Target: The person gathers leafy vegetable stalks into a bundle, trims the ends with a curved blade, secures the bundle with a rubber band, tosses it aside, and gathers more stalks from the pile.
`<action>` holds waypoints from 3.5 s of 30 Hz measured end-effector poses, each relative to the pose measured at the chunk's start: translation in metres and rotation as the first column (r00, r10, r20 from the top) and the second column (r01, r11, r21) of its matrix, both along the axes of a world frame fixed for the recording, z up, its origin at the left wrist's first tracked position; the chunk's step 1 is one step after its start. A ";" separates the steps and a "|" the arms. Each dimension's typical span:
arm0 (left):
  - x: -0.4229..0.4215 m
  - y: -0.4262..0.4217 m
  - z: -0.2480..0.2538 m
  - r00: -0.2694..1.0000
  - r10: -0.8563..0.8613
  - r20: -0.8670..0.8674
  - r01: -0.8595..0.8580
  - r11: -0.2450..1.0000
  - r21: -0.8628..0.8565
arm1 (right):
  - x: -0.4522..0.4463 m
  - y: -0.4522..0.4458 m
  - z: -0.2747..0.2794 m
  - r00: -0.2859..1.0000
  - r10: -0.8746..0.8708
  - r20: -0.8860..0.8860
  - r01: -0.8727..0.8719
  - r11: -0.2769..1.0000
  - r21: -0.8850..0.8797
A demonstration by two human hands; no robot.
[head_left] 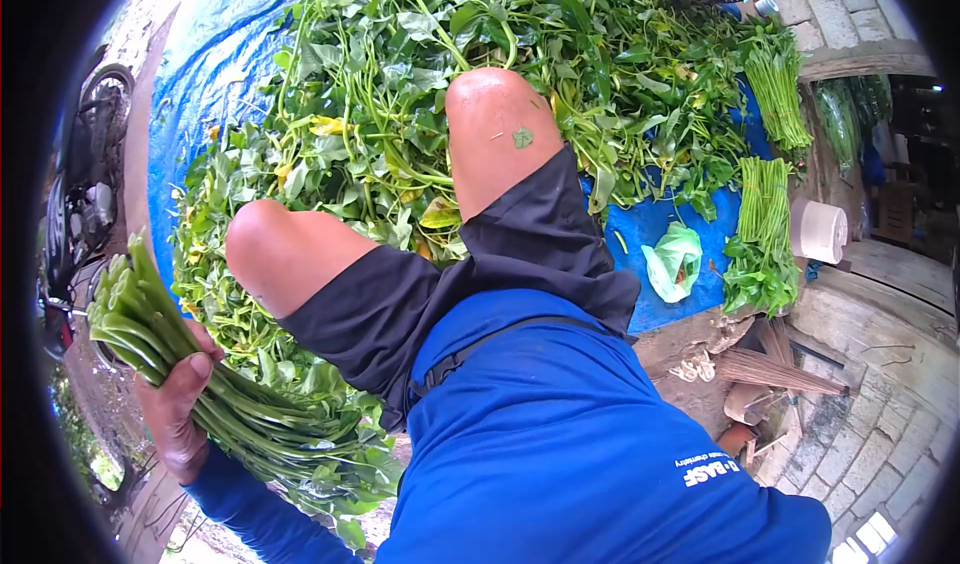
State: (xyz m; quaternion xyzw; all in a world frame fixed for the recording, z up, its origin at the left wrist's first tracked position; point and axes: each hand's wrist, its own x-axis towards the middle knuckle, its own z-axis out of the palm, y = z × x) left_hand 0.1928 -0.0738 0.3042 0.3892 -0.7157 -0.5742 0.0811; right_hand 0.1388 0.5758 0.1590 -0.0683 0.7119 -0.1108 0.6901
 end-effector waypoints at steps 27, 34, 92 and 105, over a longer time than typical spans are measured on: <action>0.017 0.010 -0.029 0.999 -0.004 0.052 -0.007 0.978 0.210 | -0.039 -0.031 0.044 0.996 0.089 -0.030 -0.087 0.994 0.071; 0.011 0.044 -0.038 0.960 -0.238 0.150 0.153 0.890 0.430 | -0.064 -0.035 0.033 0.992 0.105 -0.076 -0.104 0.994 0.020; -0.199 0.182 -0.132 0.672 -0.741 0.011 0.688 0.629 0.362 | -0.158 0.147 -0.289 -0.426 -0.312 -0.849 0.747 0.408 -0.525; -0.200 0.167 -0.133 0.670 -0.742 0.007 0.653 0.595 0.469 | -0.180 0.162 -0.269 -0.479 -0.507 -0.716 0.699 0.273 -0.661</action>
